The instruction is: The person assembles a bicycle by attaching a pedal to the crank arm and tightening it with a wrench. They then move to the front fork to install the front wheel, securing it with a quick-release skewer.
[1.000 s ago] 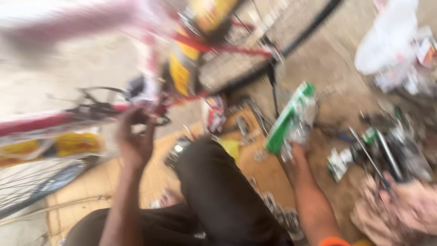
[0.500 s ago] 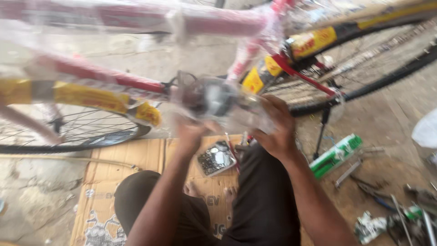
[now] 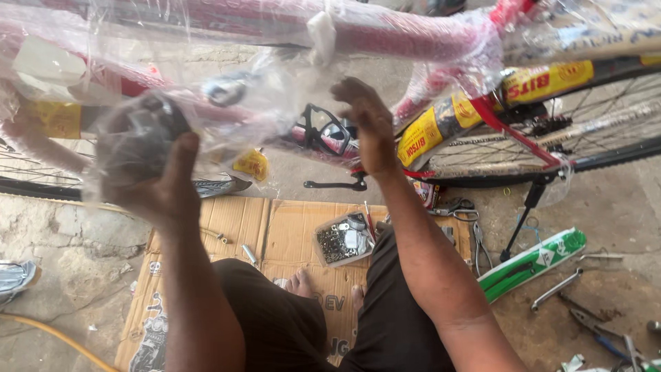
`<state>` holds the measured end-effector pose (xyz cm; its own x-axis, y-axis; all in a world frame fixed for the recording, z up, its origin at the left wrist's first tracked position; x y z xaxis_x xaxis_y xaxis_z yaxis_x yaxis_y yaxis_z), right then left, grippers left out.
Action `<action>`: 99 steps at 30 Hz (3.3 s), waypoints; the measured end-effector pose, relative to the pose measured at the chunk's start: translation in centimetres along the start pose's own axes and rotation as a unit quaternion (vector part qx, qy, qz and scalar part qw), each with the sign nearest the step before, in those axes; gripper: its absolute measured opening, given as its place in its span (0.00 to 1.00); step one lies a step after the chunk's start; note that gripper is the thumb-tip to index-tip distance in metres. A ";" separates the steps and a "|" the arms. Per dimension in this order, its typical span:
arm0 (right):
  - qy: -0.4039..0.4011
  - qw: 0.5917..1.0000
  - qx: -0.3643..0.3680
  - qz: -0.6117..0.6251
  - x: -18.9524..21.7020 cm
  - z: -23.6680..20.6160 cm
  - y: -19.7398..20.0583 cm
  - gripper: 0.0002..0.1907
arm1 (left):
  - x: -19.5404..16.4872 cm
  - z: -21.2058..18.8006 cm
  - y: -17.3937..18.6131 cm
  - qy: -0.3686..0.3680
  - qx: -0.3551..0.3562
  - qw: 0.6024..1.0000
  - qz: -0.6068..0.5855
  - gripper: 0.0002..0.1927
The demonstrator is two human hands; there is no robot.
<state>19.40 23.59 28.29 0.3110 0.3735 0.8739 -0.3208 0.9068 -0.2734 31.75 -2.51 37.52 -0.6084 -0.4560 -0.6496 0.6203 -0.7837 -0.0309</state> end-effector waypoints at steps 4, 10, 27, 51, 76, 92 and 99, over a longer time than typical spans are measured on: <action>-0.107 0.969 0.018 -0.223 -3.4 2.1 1.6 0.37 | 1.2 2.0 0.4 -0.132 0.093 0.977 0.138 0.08; -0.102 0.958 0.123 -0.240 -6.3 2.6 2.2 0.35 | 1.3 4.3 -0.8 0.050 0.128 0.988 0.076 0.23; -0.199 0.959 0.031 -0.201 -7.8 3.5 0.7 0.29 | 5.7 4.4 1.2 0.171 0.156 0.962 -0.143 0.03; -0.209 0.970 0.073 -0.101 -7.9 3.4 1.5 0.21 | 12.6 3.9 -0.1 -0.048 -0.004 0.988 0.147 0.22; -0.193 0.980 0.003 -0.047 -4.5 1.7 -0.3 0.23 | 8.2 -3.2 -5.7 0.076 0.190 0.902 0.380 0.05; 0.160 0.917 0.038 -0.364 -0.7 -0.7 -0.9 0.37 | 5.1 -4.1 -2.9 -0.011 0.115 0.990 0.084 0.15; 0.265 0.820 0.051 -0.505 -2.2 -1.2 -6.7 0.42 | 2.9 -3.7 -4.2 -0.120 0.141 0.916 0.356 0.12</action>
<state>21.95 16.94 27.75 0.8003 -0.5007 0.3298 0.2749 0.7952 0.5404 29.22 0.99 32.98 -0.2120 -0.9467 -0.2424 0.7700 -0.3146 0.5551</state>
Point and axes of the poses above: each hand's wrist, its own z-axis towards the middle knuckle, its own y-axis out of the back of the hand, x = y × z, the point moved 1 cm from there along z, towards the middle knuckle, and after that the axes turned 1 degree about z, right-handed, at the moved point
